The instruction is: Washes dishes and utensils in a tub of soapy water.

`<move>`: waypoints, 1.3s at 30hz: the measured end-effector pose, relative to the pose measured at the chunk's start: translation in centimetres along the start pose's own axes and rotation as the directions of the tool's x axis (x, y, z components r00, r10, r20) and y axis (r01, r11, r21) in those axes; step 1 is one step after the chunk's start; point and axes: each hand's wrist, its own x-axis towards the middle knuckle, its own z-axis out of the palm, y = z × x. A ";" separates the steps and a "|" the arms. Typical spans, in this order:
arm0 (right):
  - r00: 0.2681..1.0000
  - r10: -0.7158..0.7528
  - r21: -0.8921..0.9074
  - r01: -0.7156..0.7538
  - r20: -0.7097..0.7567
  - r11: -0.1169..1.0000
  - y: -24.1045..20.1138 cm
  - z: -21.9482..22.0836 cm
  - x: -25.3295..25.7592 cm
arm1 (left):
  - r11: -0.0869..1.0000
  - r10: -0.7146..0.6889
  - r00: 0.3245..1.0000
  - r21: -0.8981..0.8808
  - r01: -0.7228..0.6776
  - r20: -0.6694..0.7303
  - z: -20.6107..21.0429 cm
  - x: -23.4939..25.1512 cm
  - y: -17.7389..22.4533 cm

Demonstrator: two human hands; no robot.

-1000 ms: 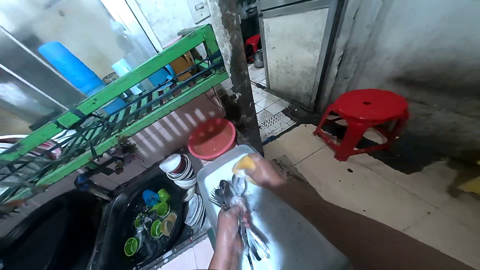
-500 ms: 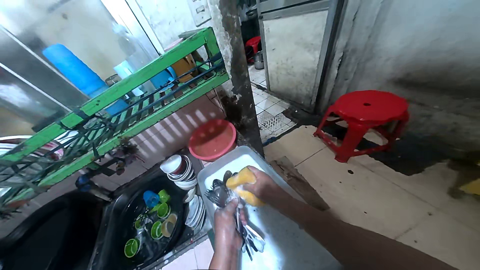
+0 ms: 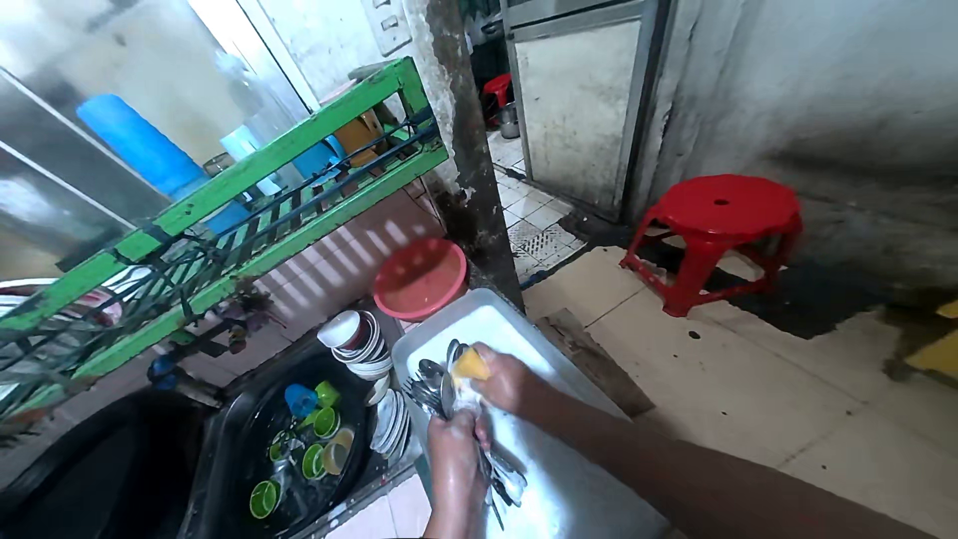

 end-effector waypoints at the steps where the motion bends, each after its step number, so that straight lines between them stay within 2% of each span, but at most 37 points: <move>1: 0.999 0.021 -0.010 -0.021 -0.031 1.000 0.2 -0.4 0.8 | 1.000 -0.022 1.000 -0.004 0.022 -0.001 -0.1 -0.2 -0.1; 3: 0.984 0.011 0.076 0.003 -0.180 0.997 0.7 -1.2 2.2 | 0.998 -0.060 0.998 -0.019 0.060 0.007 -0.3 -0.1 -0.1; 5: 0.931 0.002 0.324 0.126 -0.366 0.938 1.2 -1.7 2.6 | 0.996 -0.080 0.996 -0.040 0.081 0.034 -0.8 -0.1 -0.1; 6: 0.921 0.032 0.456 0.162 -0.389 0.875 1.3 -2.0 2.4 | 0.994 -0.089 0.995 -0.055 0.091 0.045 -1.0 -0.2 0.0; 8: 0.964 0.057 0.616 0.119 -0.259 0.778 1.8 -2.1 1.6 | 0.988 -0.114 0.991 -0.099 0.120 0.062 -1.3 -0.4 0.1; 11: 1.000 0.022 0.539 -0.017 -0.002 0.842 1.5 -1.1 1.2 | 0.979 -0.139 0.984 -0.131 0.153 0.111 -1.3 -0.6 0.5; 13: 0.998 0.036 0.461 -0.009 -0.051 0.888 1.3 -1.2 1.7 | 0.981 -0.129 0.984 -0.126 0.145 0.127 -1.6 -0.8 0.5; 15: 0.974 0.050 0.489 0.065 -0.220 0.870 1.5 -2.1 1.8 | 0.986 -0.101 0.982 -0.112 0.119 0.158 -2.3 -0.8 0.2; 17: 0.934 0.089 0.656 0.172 -0.345 0.735 1.9 -2.7 2.0 | 0.988 -0.073 0.979 -0.119 0.096 0.188 -2.6 -0.8 -0.3; 18: 0.920 0.122 0.758 0.225 -0.372 0.612 2.1 -2.5 2.1 | 0.988 -0.061 0.983 -0.133 0.085 0.172 -2.4 -0.8 -0.4; 20: 0.935 0.188 0.901 0.215 -0.301 0.376 2.0 -1.1 1.7 | 0.985 -0.042 0.993 -0.162 0.060 0.115 -1.7 -0.5 -0.5; 21: 0.947 0.205 0.920 0.160 -0.245 0.358 1.7 0.1 1.3 | 0.984 -0.030 0.996 -0.170 0.044 0.084 -1.5 -0.3 -0.4; 24: 0.983 0.162 0.807 -0.031 -0.081 0.590 0.2 2.6 -0.2 | 0.988 -0.015 0.999 -0.150 0.022 0.045 -1.2 0.2 0.3; 28: 0.989 0.135 0.596 -0.074 -0.059 0.799 1.1 0.1 0.7 | 0.982 0.010 1.000 -0.191 -0.005 0.025 -2.3 0.4 0.2; 31: 0.989 0.012 0.420 -0.074 0.148 0.904 1.5 -0.8 0.6 | 0.974 0.067 0.997 -0.220 -0.056 0.043 -2.7 0.8 0.2; 35: 0.888 -0.073 0.146 0.006 0.455 0.989 1.2 0.7 -1.4 | 0.974 0.003 0.994 -0.226 0.021 0.107 -2.7 1.0 0.4; 38: 0.788 0.010 -0.136 0.094 0.616 0.986 1.7 0.0 -2.1 | 0.942 -0.015 0.993 -0.331 0.053 0.117 -3.3 2.0 0.7; 39: 0.767 0.009 -0.168 0.129 0.642 0.977 2.0 -0.7 -2.3 | 0.935 -0.013 0.996 -0.351 0.045 0.091 -3.4 2.4 1.0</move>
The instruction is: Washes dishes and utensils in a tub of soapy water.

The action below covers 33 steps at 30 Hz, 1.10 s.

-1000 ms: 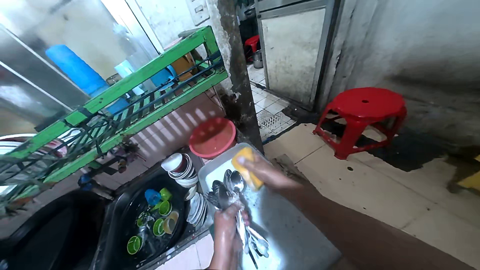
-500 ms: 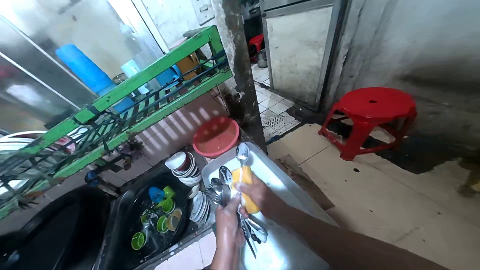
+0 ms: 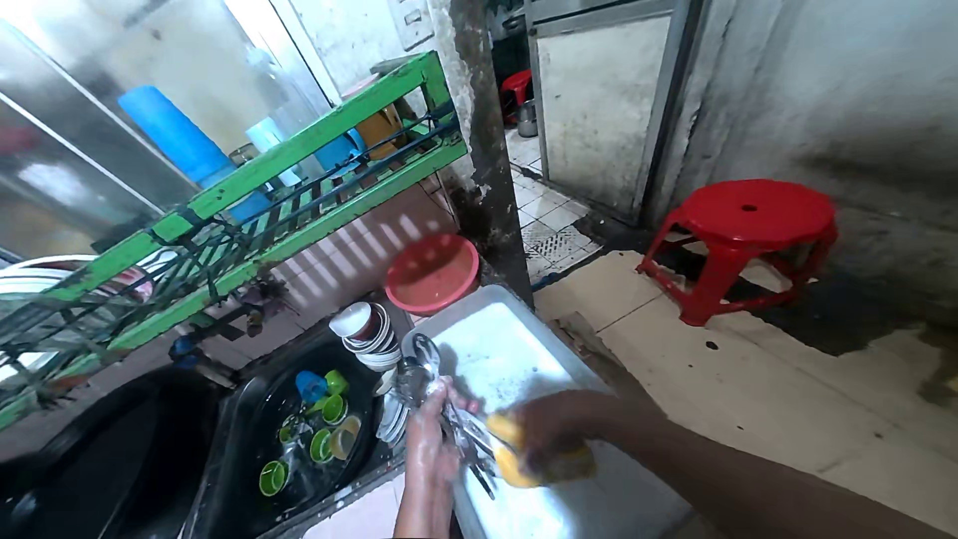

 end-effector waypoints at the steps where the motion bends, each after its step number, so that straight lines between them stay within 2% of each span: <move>1: 1.000 -0.019 -0.005 0.019 -0.010 1.000 0.4 -0.5 -0.5 | 1.000 0.019 0.999 0.012 -0.018 -0.037 0.0 0.3 0.2; 2: 0.996 -0.046 0.044 0.049 -0.073 0.998 0.8 -1.0 -1.0 | 0.998 0.034 0.997 0.050 -0.030 -0.074 0.2 0.4 0.3; 4: 0.940 -0.094 0.295 0.196 -0.327 0.935 1.4 -1.9 -0.9 | 0.980 0.039 0.996 0.200 -0.022 -0.086 0.7 0.0 0.0; 6: 0.852 0.015 0.474 0.276 -0.523 0.836 0.3 -2.7 -0.2 | 0.939 -0.003 0.998 0.342 0.024 -0.062 1.7 -1.0 -0.9; 10: 0.637 0.205 0.436 0.230 -0.743 0.870 -0.2 -3.0 2.1 | 0.900 -0.067 0.997 0.429 0.076 -0.036 3.9 -2.4 -2.0; 11: 0.607 0.238 0.440 0.206 -0.758 0.874 0.0 -2.8 2.5 | 0.893 -0.066 0.997 0.442 0.079 -0.045 4.1 -2.4 -2.0; 12: 0.615 0.257 0.448 0.177 -0.745 0.877 0.0 -2.6 2.6 | 0.884 -0.054 0.997 0.462 0.073 -0.054 4.1 -2.2 -1.8; 15: 0.723 0.162 0.361 0.128 -0.671 0.924 -0.1 -1.2 2.8 | 0.860 -0.007 0.999 0.510 0.029 -0.045 3.6 -1.6 -1.6; 17: 0.748 0.184 0.315 0.035 -0.638 0.949 -0.3 -2.3 2.6 | 0.856 -0.014 0.999 0.517 0.033 -0.041 3.3 -1.8 -1.8; 19: 0.678 0.231 0.315 0.000 -0.697 0.949 0.2 -3.8 2.8 | 0.863 -0.057 0.996 0.498 0.081 -0.063 3.4 -2.1 -2.0; 20: 0.611 0.231 0.337 0.061 -0.757 0.940 0.7 -4.4 3.0 | 0.876 -0.078 0.994 0.471 0.106 -0.078 3.4 -2.3 -2.1; 22: 0.468 0.241 0.421 0.330 -0.850 0.845 1.5 -4.8 3.5 | 0.904 -0.088 0.993 0.412 0.113 -0.079 3.2 -2.4 -2.0; 23: 0.487 0.256 0.485 0.432 -0.835 0.760 1.4 -4.7 3.2 | 0.921 -0.083 0.995 0.378 0.098 -0.058 3.0 -2.4 -2.0; 24: 0.549 0.249 0.541 0.468 -0.798 0.699 1.2 -4.3 2.9 | 0.936 -0.079 0.996 0.341 0.084 -0.026 2.8 -2.4 -1.9; 26: 0.688 0.209 0.593 0.384 -0.695 0.708 0.3 -3.5 2.6 | 0.951 -0.086 0.995 0.301 0.067 0.051 2.5 -2.6 -1.7; 27: 0.723 0.193 0.585 0.339 -0.663 0.737 -0.2 -3.5 2.4 | 0.948 -0.101 0.991 0.309 0.071 0.082 2.6 -2.7 -1.5; 28: 0.710 0.181 0.554 0.336 -0.680 0.761 -0.4 -3.5 2.2 | 0.943 -0.112 0.989 0.322 0.076 0.093 2.5 -2.8 -1.4; 30: 0.574 0.164 0.485 0.467 -0.802 0.740 -0.1 -3.9 1.9 | 0.923 -0.138 0.988 0.371 0.101 0.075 2.2 -2.9 -1.5; 31: 0.487 0.188 0.479 0.585 -0.853 0.655 0.2 -4.2 2.0 | 0.920 -0.136 0.989 0.377 0.106 0.054 2.1 -2.8 -1.7; 32: 0.427 0.253 0.494 0.698 -0.868 0.518 0.2 -4.5 2.1 | 0.926 -0.123 0.992 0.363 0.105 0.028 2.1 -2.5 -2.0; 33: 0.406 0.329 0.511 0.776 -0.853 0.369 0.0 -4.6 2.2 | 0.935 -0.108 0.994 0.340 0.097 0.012 2.1 -2.2 -2.2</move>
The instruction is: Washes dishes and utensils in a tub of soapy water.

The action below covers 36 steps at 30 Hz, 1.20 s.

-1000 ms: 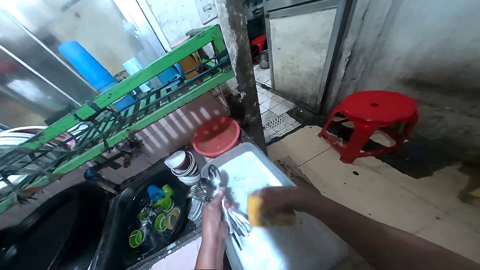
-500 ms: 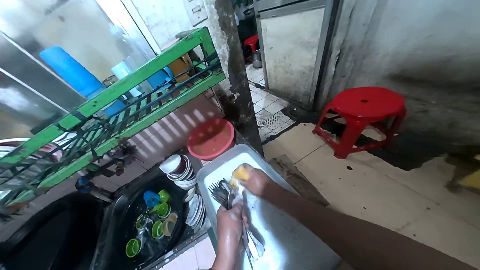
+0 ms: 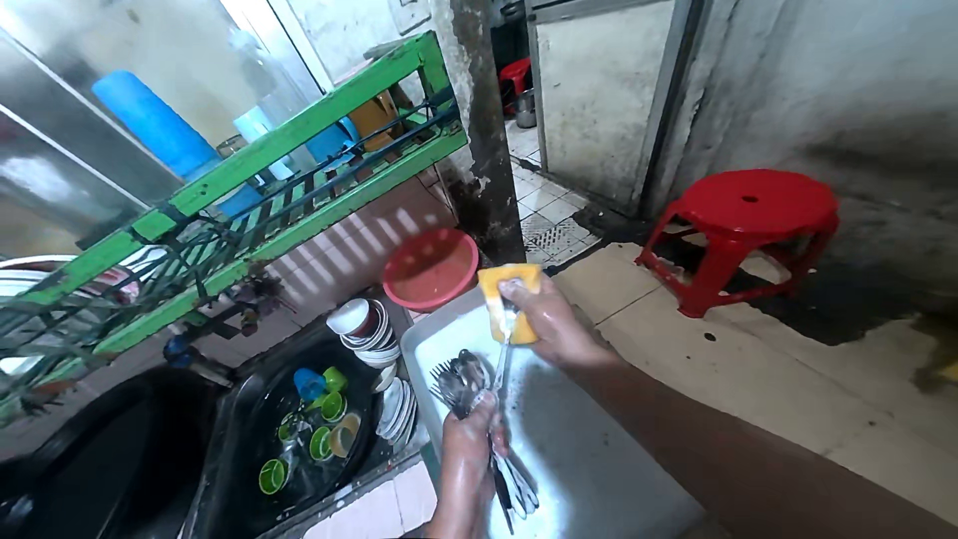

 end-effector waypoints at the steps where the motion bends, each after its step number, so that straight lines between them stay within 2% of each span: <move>1: 0.997 0.051 0.087 -0.046 -0.051 0.995 0.2 0.4 -0.4 | 1.000 0.010 1.000 -0.021 -0.010 -0.023 0.2 0.3 0.0; 2: 0.992 0.107 0.075 -0.102 -0.069 0.992 0.7 0.9 -1.2 | 0.999 0.021 0.999 -0.029 -0.023 -0.045 0.4 0.5 0.1; 4: 0.985 0.174 -0.134 -0.174 -0.012 0.976 2.5 1.7 -3.4 | 0.999 0.047 0.997 -0.024 -0.049 -0.059 0.7 0.9 0.5; 6: 0.980 0.185 -0.312 -0.154 0.072 0.937 3.3 1.9 -4.5 | 0.998 0.059 0.998 0.000 -0.059 -0.031 0.4 1.0 0.8; 10: 0.936 0.292 -0.474 -0.170 0.198 0.864 1.7 -0.3 -2.1 | 0.989 0.113 0.993 -0.097 -0.115 -0.030 -1.1 1.0 1.1; 13: 0.799 0.426 -0.639 -0.068 0.425 0.766 1.9 -1.3 -2.1 | 0.973 0.128 0.990 -0.201 -0.115 0.054 -2.0 1.4 1.2; 15: 0.672 0.504 -0.744 0.106 0.543 0.660 0.9 -0.7 -4.3 | 0.974 0.078 0.988 -0.223 -0.047 0.132 -2.0 1.5 1.1; 18: 0.492 0.703 -0.858 0.301 0.514 0.416 0.8 -0.5 -4.9 | 0.968 0.030 0.993 -0.252 -0.001 0.111 -2.1 1.9 1.3; 20: 0.421 0.742 -0.839 0.411 0.522 0.357 1.9 -1.6 -4.0 | 0.954 0.035 0.999 -0.297 -0.030 0.011 -2.4 2.4 1.9; 21: 0.439 0.746 -0.847 0.428 0.501 0.316 2.0 -2.1 -3.6 | 0.956 0.037 0.997 -0.287 -0.054 -0.062 -2.4 2.6 2.3; 22: 0.499 0.724 -0.862 0.426 0.477 0.275 2.1 -2.8 -3.3 | 0.966 0.035 0.994 -0.252 -0.060 -0.102 -2.4 2.7 2.7; 24: 0.660 0.615 -0.901 0.352 0.432 0.255 3.0 -3.8 -2.4 | 0.982 0.010 0.995 -0.189 -0.029 -0.100 -2.3 2.4 3.0; 25: 0.730 0.554 -0.915 0.277 0.399 0.294 3.3 -3.9 -2.0 | 0.985 -0.004 0.997 -0.171 -0.010 -0.080 -2.2 2.3 2.8; 26: 0.785 0.497 -0.899 0.168 0.369 0.404 3.2 -3.7 -1.9 | 0.989 -0.014 0.998 -0.150 0.005 -0.058 -2.0 2.1 2.4; 27: 0.828 0.446 -0.821 0.031 0.341 0.571 2.9 -3.3 -2.1 | 0.992 -0.024 0.998 -0.126 0.017 -0.052 -1.7 2.0 1.9; 28: 0.866 0.390 -0.662 -0.095 0.314 0.744 2.7 -2.8 -2.6 | 0.995 -0.030 0.998 -0.094 0.024 -0.057 -1.3 1.9 1.4; 29: 0.890 0.346 -0.490 -0.169 0.298 0.855 2.3 -2.0 -3.2 | 0.998 -0.023 0.998 -0.051 0.020 -0.062 -0.9 1.7 0.9; 30: 0.899 0.325 -0.379 -0.202 0.294 0.903 1.8 -1.2 -3.6 | 1.000 -0.001 0.998 0.006 0.002 -0.064 -0.5 1.4 0.5; 33: 0.917 0.350 -0.357 -0.267 0.190 0.895 0.9 0.5 -3.2 | 0.978 0.092 0.993 0.194 -0.077 -0.070 0.5 0.5 -0.5; 36: 0.930 0.350 -0.152 -0.332 0.113 0.931 1.2 -0.1 -1.7 | 0.975 0.107 0.994 0.194 -0.110 0.024 -0.1 0.0 -0.6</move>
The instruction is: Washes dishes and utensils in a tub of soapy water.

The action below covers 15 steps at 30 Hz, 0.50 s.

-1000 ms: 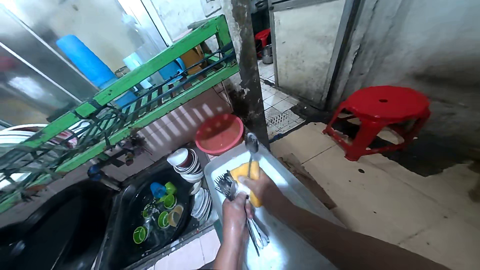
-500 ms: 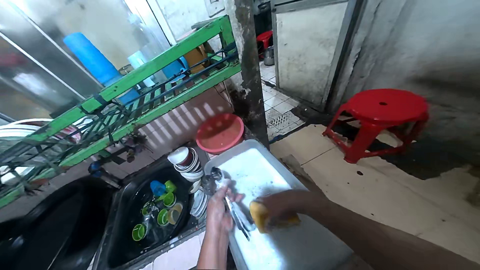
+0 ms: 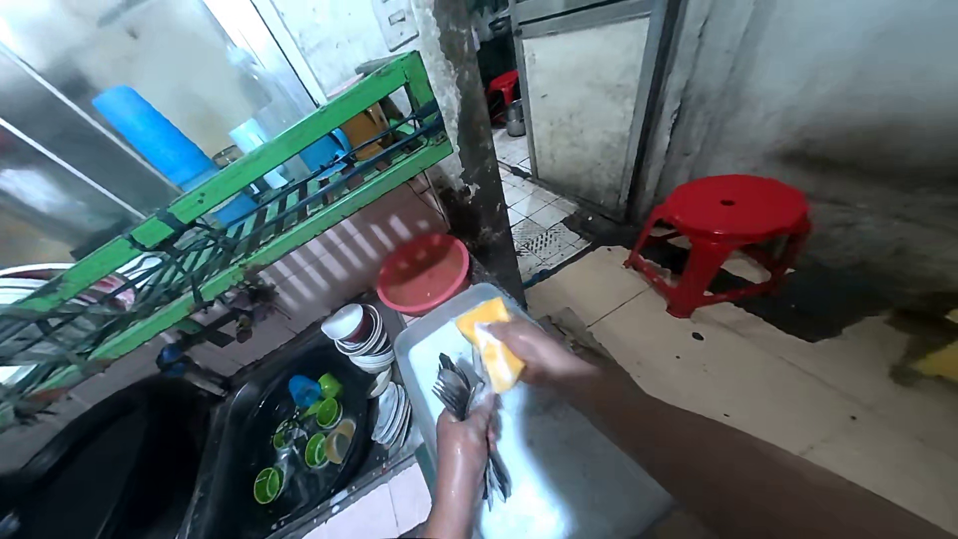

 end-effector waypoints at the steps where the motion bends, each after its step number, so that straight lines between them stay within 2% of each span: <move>1: 0.999 0.014 0.067 -0.016 0.030 0.998 -0.5 -0.2 -0.3 | 0.999 -0.015 0.997 -0.050 0.019 0.076 -0.4 -0.1 0.1; 4: 0.978 0.007 0.198 -0.048 0.207 0.979 -1.4 -0.8 -1.7 | 0.957 -0.119 0.931 -0.209 0.200 0.346 -2.1 -0.3 0.1; 6: 0.949 -0.023 0.216 -0.048 0.315 0.975 -1.4 -1.3 -1.2 | 0.923 -0.153 0.894 -0.261 0.281 0.422 -2.3 -0.4 0.2; 8: 0.960 -0.055 0.155 0.012 0.276 0.988 -1.2 -1.4 -0.8 | 0.914 -0.161 0.920 -0.299 0.275 0.356 -2.2 -0.5 0.7; 11: 0.982 -0.091 -0.024 0.096 0.166 0.995 -1.3 -1.6 -1.6 | 0.935 -0.192 0.974 -0.279 0.219 0.120 -1.5 0.0 1.9; 13: 0.971 -0.097 -0.143 0.130 0.220 0.981 -0.8 -1.5 -2.6 | 0.972 -0.153 0.987 -0.188 0.142 -0.046 -1.0 0.3 2.2; 15: 0.961 -0.119 -0.223 0.177 0.251 0.959 0.7 -0.7 -2.2 | 0.994 -0.074 0.989 -0.092 0.062 -0.131 -0.4 0.5 1.7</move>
